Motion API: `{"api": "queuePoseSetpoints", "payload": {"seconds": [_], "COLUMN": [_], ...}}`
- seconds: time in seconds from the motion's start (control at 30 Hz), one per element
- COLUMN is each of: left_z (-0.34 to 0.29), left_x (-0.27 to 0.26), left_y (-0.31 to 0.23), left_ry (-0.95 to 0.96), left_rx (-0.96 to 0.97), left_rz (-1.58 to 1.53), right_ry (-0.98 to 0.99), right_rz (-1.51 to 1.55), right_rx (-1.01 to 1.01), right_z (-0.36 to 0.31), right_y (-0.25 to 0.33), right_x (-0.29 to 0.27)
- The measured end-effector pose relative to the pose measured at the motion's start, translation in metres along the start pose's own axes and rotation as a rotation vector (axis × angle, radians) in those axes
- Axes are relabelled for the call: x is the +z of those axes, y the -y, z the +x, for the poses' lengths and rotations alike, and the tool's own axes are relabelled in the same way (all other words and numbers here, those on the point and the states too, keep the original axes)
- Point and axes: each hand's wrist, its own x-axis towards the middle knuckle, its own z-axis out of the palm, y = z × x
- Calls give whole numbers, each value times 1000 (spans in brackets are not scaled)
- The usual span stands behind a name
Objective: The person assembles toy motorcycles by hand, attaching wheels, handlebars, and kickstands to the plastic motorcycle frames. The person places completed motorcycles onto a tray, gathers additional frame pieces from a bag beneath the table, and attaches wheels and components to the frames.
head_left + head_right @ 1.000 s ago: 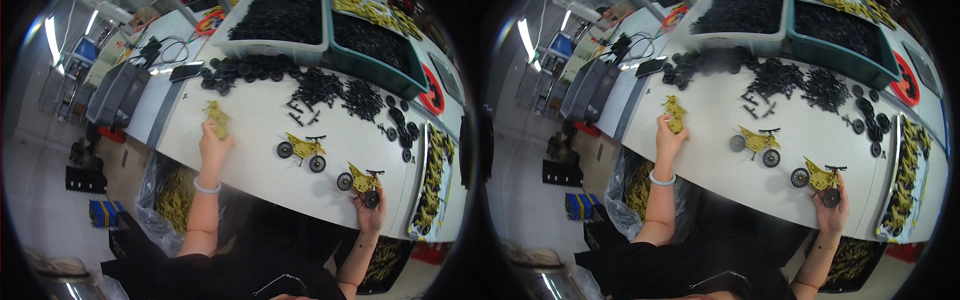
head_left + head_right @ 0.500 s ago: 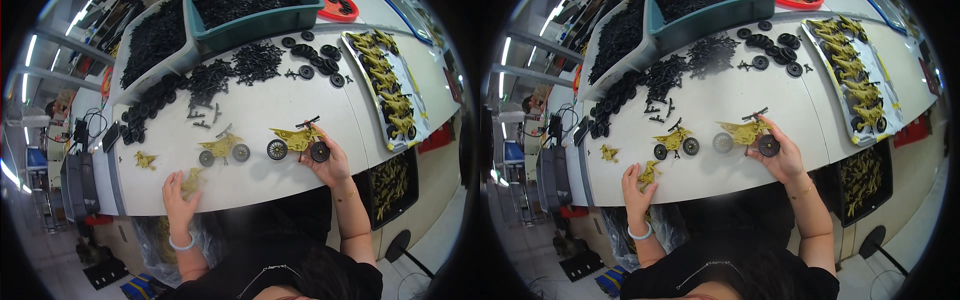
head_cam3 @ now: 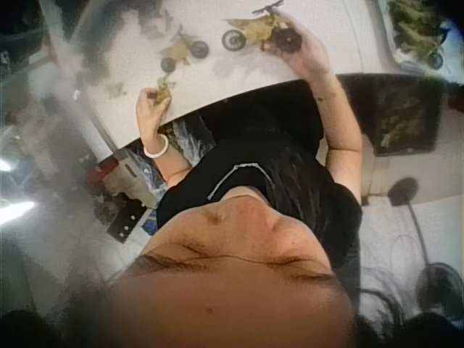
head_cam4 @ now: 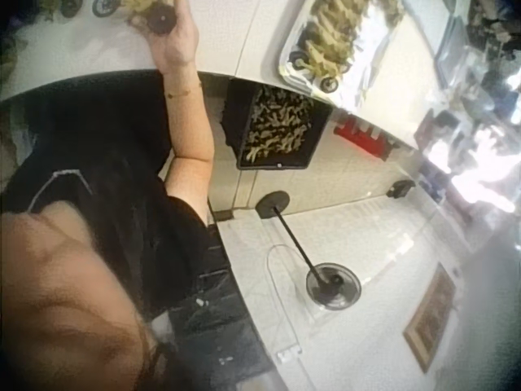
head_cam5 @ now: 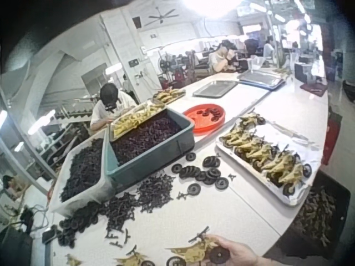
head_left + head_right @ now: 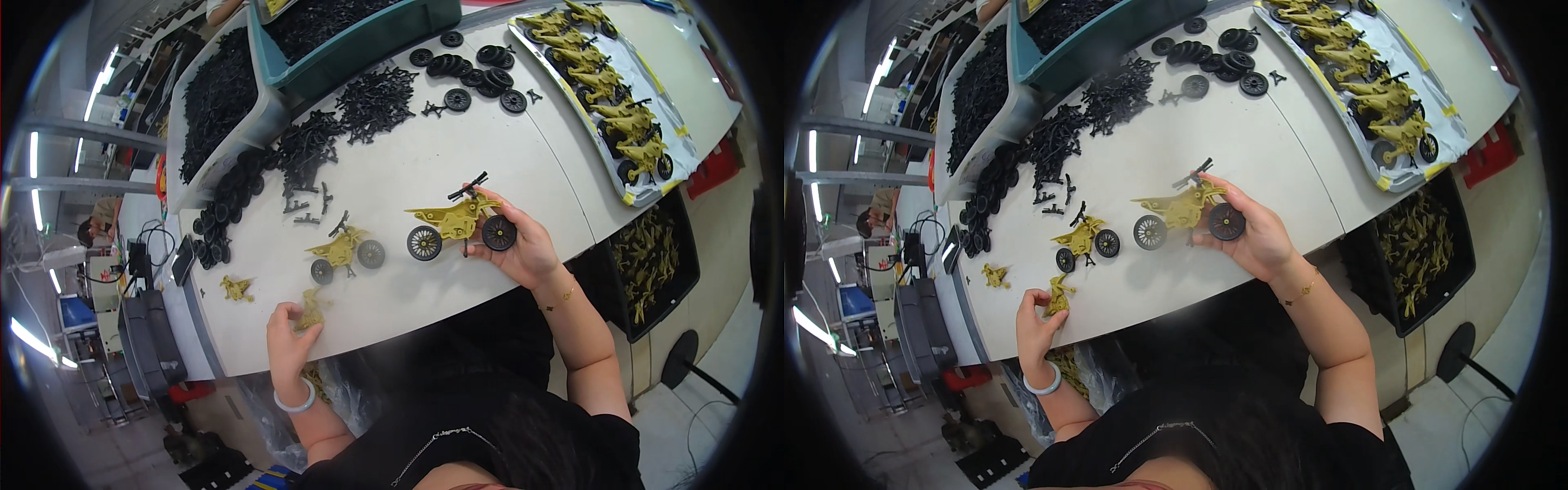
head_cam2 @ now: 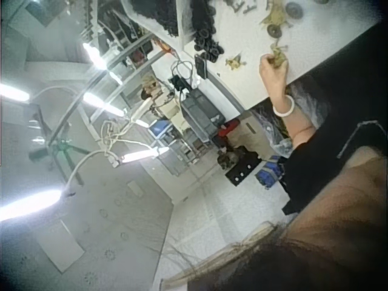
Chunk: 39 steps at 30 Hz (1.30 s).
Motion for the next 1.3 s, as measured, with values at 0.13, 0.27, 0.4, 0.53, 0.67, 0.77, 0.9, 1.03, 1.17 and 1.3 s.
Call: {"api": "queuePoseSetpoints", "payload": {"seconds": [0.13, 0.27, 0.4, 0.53, 0.67, 0.77, 0.9, 1.03, 1.17, 1.3], "left_z": [3, -4, 16, 52, 79, 87, 87, 87, 92, 90], "left_x": [-5, -16, -17, 7, 42, 55, 63, 65, 66, 67], "left_y": [-6, -43, -111, -162, -186, -189, -188, -188, -184, -185], "left_ry": [60, 33, 93, 141, 138, 139, 168, 145, 128, 139], "left_rx": [-18, 158, 452, 691, 774, 798, 790, 780, 780, 770], "left_rz": [56, 189, -74, -147, -121, -147, -124, -115, -92, -91], "right_ry": [-16, 16, 7, 24, -9, -16, 5, -17, -4, -27], "right_rz": [2, 23, -24, -49, -67, -71, -55, -69, -60, -83], "right_rx": [-8, 5, 29, 27, 30, 39, 58, 67, 69, 74], "right_z": [-1, 2, 1, 2, 3, 4, 5, 6, 8, 8], "right_y": [0, -2, 0, 0, -1, -1, -1, 1, -1, 0], "right_x": [1, -1, -2, 3, 2, 2, -1, 3, 1, 4]}}
